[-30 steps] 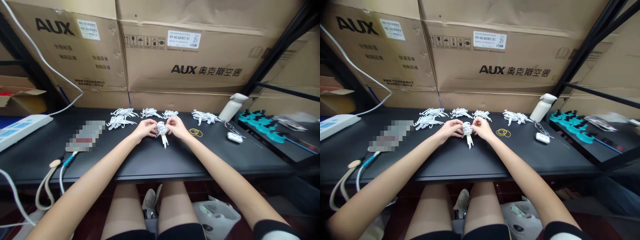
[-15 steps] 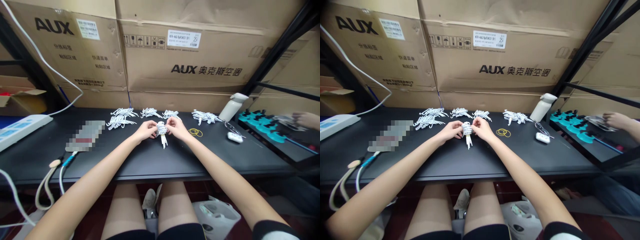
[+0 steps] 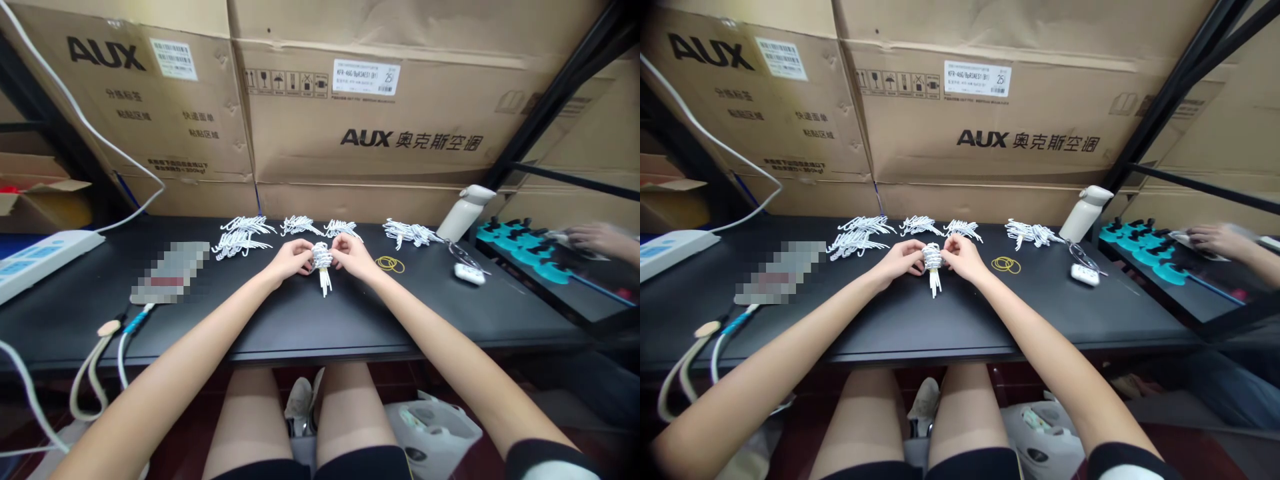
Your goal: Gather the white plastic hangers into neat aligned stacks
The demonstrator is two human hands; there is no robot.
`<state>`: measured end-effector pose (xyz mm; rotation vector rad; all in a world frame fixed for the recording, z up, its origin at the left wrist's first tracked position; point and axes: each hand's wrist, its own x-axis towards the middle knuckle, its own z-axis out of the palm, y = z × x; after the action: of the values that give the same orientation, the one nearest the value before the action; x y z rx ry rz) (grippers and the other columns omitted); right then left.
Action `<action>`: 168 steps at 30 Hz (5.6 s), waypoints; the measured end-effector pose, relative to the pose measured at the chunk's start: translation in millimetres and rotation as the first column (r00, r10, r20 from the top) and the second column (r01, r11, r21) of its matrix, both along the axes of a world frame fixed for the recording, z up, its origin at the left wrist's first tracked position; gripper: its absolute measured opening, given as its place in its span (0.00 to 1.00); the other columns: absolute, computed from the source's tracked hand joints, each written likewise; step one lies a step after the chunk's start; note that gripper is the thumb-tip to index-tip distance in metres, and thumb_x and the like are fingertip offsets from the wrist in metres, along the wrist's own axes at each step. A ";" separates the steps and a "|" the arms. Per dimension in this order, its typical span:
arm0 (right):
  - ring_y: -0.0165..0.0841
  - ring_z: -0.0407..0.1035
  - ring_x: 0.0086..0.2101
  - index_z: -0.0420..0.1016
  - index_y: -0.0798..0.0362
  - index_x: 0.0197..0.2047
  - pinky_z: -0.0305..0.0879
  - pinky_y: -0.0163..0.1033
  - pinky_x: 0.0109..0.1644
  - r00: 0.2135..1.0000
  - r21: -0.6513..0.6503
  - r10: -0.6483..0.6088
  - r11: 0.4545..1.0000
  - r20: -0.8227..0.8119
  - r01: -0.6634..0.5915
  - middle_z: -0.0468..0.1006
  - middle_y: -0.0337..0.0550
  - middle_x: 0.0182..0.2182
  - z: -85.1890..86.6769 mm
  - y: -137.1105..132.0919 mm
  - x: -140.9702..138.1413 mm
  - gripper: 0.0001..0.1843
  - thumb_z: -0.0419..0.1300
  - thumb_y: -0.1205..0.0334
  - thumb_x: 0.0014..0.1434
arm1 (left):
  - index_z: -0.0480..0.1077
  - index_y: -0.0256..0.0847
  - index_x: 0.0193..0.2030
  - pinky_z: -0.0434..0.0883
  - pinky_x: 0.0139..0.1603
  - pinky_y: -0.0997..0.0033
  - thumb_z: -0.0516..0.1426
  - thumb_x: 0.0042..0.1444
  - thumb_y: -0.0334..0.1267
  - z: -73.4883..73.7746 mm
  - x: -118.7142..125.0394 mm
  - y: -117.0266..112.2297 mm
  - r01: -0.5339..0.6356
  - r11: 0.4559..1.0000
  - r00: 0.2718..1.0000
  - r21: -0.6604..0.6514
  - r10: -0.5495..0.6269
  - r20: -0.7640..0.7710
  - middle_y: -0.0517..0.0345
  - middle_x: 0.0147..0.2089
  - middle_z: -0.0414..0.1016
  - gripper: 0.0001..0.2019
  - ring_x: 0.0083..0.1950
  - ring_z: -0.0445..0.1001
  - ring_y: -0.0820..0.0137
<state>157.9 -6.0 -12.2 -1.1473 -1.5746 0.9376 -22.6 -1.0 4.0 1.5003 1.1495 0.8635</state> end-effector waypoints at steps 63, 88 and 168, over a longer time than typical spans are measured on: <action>0.29 0.69 0.21 0.60 0.51 0.29 0.66 0.32 0.21 0.999 0.019 0.015 1.000 0.033 -0.015 0.69 0.33 0.21 -0.4 -3.1 -0.8 0.07 0.58 0.64 0.49 | 0.70 0.36 0.36 0.74 0.27 0.76 0.56 0.50 0.31 0.9 1.2 0.0 -0.005 1.000 1.000 0.026 0.004 0.021 0.59 0.28 0.72 0.06 0.29 0.72 0.74; 0.29 0.69 0.21 0.61 0.51 0.28 0.66 0.32 0.21 1.000 0.014 0.001 1.000 -0.012 -0.001 0.69 0.33 0.20 0.2 -3.4 -2.4 0.07 0.58 0.64 0.47 | 0.70 0.36 0.36 0.74 0.26 0.76 0.56 0.51 0.30 2.0 1.5 -1.2 -0.012 1.000 1.000 0.026 0.011 0.020 0.59 0.28 0.73 0.06 0.29 0.72 0.74; 0.27 0.69 0.21 0.67 0.54 0.28 0.69 0.31 0.23 0.954 -0.185 -0.021 0.982 -0.300 -0.036 0.72 0.33 0.19 12.0 -9.5 -4.5 0.13 0.67 0.65 0.38 | 0.71 0.37 0.37 0.73 0.28 0.75 0.66 0.40 0.36 2.3 -10.4 3.9 0.069 0.975 0.971 -0.211 -0.018 0.237 0.64 0.25 0.69 0.16 0.23 0.65 0.81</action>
<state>153.4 -15.5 -0.2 -1.0680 -1.2642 1.2267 -33.0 2.9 6.3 1.2055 0.9982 0.8307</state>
